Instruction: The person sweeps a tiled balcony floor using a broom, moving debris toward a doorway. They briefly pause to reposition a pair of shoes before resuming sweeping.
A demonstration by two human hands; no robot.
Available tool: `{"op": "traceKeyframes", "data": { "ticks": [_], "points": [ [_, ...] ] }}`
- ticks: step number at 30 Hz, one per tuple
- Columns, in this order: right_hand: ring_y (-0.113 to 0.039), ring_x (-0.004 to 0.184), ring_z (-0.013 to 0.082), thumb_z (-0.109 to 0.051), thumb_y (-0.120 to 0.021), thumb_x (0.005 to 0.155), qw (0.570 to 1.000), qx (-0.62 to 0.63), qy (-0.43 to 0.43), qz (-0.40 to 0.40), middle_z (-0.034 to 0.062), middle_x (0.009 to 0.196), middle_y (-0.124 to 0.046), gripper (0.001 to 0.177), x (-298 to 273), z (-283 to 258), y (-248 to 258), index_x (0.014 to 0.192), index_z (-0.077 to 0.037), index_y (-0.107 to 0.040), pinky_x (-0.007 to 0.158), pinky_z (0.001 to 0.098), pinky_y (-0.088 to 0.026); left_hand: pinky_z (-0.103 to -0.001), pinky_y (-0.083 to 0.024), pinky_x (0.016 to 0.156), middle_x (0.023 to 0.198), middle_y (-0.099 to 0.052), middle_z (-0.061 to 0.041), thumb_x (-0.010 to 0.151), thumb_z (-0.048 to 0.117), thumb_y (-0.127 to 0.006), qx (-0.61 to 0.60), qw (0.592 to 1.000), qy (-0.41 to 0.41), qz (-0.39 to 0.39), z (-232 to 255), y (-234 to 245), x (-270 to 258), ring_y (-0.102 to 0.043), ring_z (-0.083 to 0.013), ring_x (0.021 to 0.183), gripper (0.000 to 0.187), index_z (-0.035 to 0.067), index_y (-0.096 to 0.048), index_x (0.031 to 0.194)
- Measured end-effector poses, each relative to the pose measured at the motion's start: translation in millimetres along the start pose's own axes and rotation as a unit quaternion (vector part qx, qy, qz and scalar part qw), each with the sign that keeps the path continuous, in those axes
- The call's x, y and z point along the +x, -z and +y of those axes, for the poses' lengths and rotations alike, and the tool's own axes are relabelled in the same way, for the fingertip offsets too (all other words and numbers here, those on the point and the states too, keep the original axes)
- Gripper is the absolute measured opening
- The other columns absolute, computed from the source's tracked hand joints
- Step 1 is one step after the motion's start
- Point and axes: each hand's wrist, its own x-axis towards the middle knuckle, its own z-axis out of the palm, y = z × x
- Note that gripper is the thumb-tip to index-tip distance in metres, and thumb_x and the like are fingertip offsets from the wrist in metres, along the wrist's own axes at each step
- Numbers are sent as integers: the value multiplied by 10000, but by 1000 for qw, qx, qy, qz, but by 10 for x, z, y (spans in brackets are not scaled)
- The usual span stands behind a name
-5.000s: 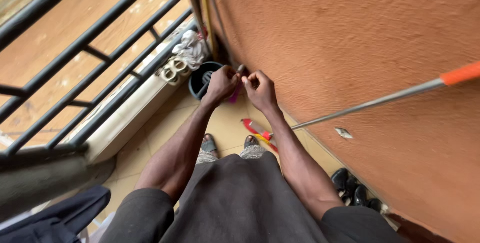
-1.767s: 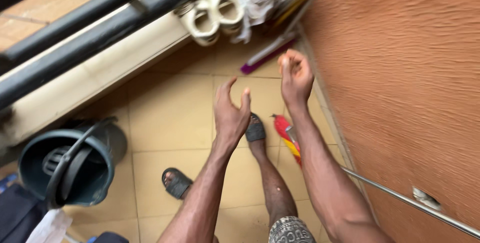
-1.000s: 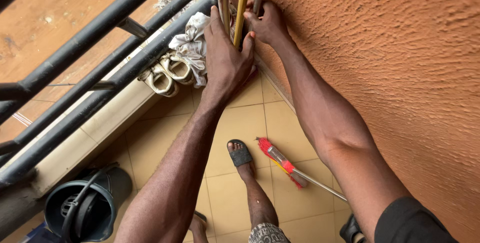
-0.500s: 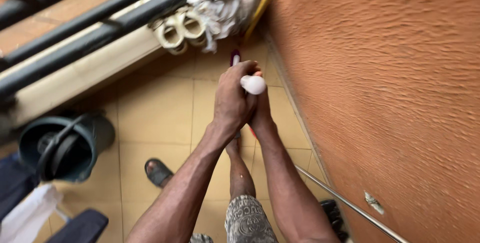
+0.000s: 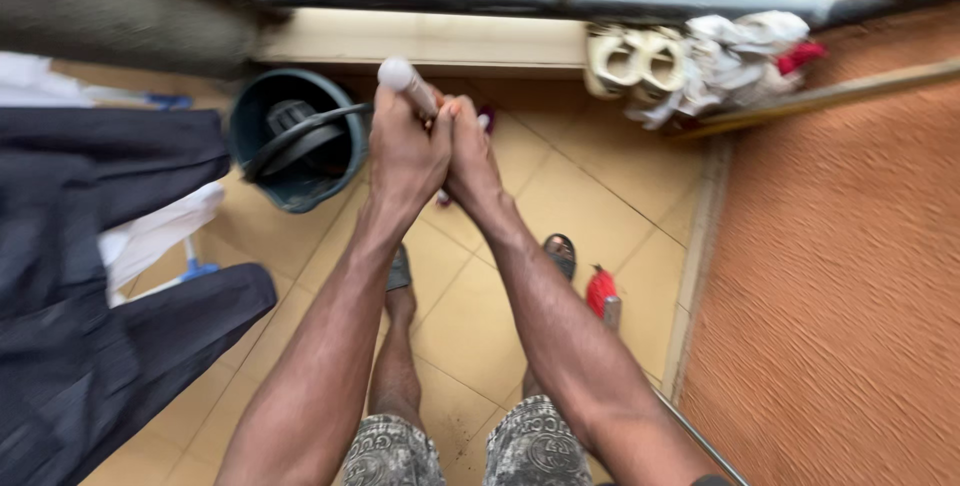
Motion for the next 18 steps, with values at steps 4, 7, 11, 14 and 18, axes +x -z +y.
{"op": "traceKeyframes", "data": {
  "ticks": [4, 7, 11, 14, 18],
  "points": [
    [-633, 892, 152, -384, -429, 1103, 966, -45, 255, 12, 79, 977, -681, 389, 445, -370, -790, 1144, -29, -584, 758, 355, -547, -443, -559, 742, 1015, -572, -188, 952, 216, -737, 35, 998, 31, 44, -499, 569, 476, -678, -326, 842, 264, -19, -637, 1020],
    [-658, 871, 153, -374, -431, 1107, 975, -51, 216, 14, 76, 951, -706, 385, 690, -587, -1177, 1102, -30, -603, 726, 367, -556, -458, -556, 763, 993, -564, -180, 945, 233, -742, 52, 997, 47, 39, -767, 868, 863, -672, -329, 853, 272, -7, -639, 1018],
    [-688, 902, 245, -281, -548, 1037, 952, -101, 287, 33, 143, 982, -716, 292, 881, -756, -1484, 1121, -11, -621, 754, 417, -547, -463, -542, 816, 1004, -597, -192, 930, 224, -773, 82, 996, 5, 25, -1006, 1105, 1257, -667, -345, 918, 247, 11, -670, 1001],
    [-678, 946, 361, -213, -643, 967, 920, -179, 341, 66, 215, 1013, -700, 276, 1003, -801, -1562, 1129, 10, -621, 789, 472, -524, -443, -545, 847, 1017, -651, -168, 901, 208, -772, 78, 996, 34, 22, -1071, 1174, 1454, -685, -318, 960, 265, 16, -665, 1048],
    [-633, 1040, 438, -133, -662, 950, 902, -227, 345, 125, 270, 1081, -663, 237, 1193, -704, -1531, 1122, 22, -612, 894, 513, -503, -396, -579, 811, 1045, -664, -133, 910, 218, -737, 35, 996, 71, 28, -1127, 1163, 1595, -715, -248, 951, 358, 13, -603, 1172]
  ]
}}
